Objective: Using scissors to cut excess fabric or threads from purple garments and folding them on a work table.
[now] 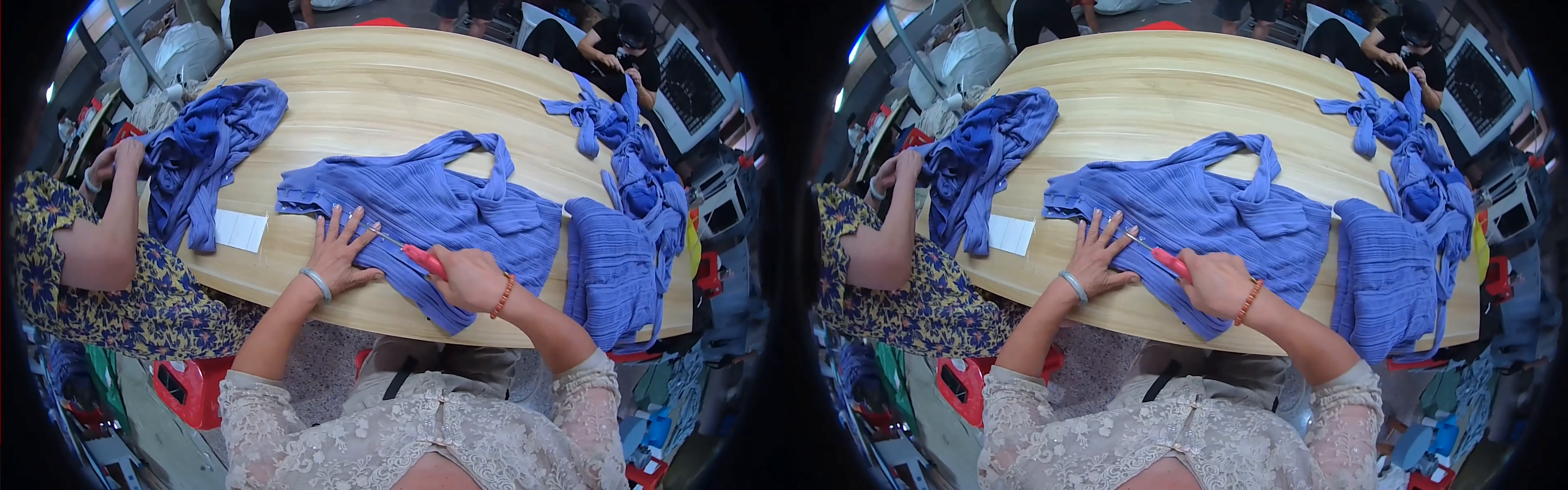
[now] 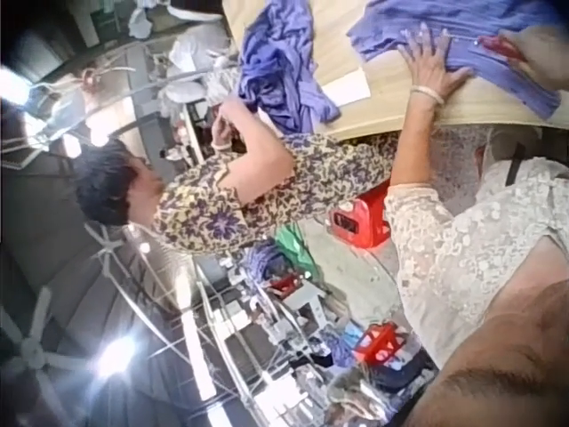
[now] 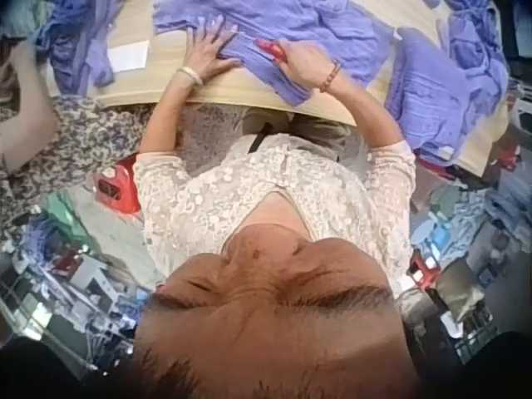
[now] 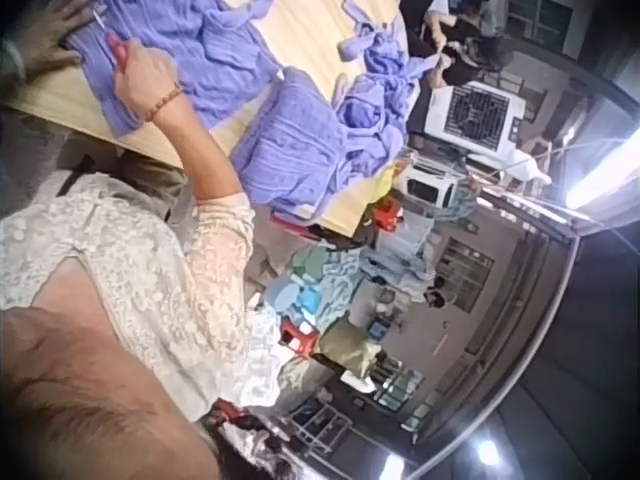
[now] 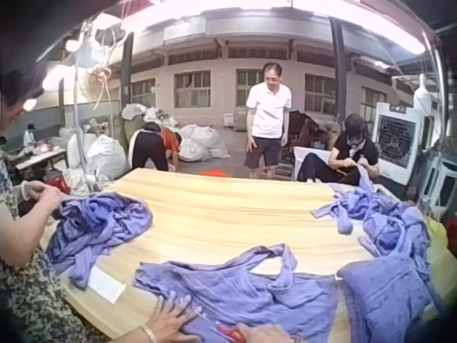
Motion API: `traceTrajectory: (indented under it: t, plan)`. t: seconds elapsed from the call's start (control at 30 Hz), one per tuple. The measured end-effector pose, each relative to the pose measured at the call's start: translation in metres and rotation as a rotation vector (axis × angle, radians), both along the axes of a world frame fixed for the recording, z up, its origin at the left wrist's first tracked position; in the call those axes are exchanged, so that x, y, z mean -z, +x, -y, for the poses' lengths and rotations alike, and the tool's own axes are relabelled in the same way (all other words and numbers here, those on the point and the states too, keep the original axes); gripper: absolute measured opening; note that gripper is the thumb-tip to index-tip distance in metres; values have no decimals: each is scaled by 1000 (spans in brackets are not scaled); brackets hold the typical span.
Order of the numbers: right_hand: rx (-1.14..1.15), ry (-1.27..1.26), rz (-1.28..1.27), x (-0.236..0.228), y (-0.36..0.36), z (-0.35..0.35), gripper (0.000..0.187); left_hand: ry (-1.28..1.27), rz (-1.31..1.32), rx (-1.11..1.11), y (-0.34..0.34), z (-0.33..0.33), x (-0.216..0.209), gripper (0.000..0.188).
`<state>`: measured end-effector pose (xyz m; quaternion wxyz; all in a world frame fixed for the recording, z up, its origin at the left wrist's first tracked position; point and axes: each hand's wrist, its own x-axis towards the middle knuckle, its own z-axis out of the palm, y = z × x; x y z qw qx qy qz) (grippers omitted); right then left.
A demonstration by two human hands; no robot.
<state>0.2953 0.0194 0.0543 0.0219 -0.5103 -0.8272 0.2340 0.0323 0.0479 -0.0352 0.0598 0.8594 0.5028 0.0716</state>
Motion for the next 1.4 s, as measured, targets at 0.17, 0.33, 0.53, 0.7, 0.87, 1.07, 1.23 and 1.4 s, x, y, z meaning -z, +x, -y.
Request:
traceTrajectory:
  t: [0.17, 0.33, 0.53, 0.7, 0.87, 1.07, 1.23, 1.4]
  plan:
    - [-29, -92, 49, -6, 21, 11, 31, -8, 35, 1, -17, -15, 5, 88]
    - [64, -101, -45, -6, 23, 22, 28, 19, 4, 5, -30, -39, -3, 89]
    - [130, -105, -151, 5, 43, 41, 32, 131, 13, -106, -19, -35, -11, 79]
    - [164, -86, -102, 2, 57, 54, 30, 114, 85, 39, 31, 17, -12, 77]
    - [146, -123, 59, -6, 50, 51, 24, 55, 111, 39, 29, 18, 4, 77]
    - [104, -58, 56, -5, 15, 18, 25, 31, 57, 53, 23, 7, 1, 75]
    - [39, -50, 103, -8, 33, 31, 24, 42, 122, 42, 10, -7, 7, 76]
    - [123, -86, 23, -16, 45, 53, 26, 14, 113, 46, -4, -29, 1, 74]
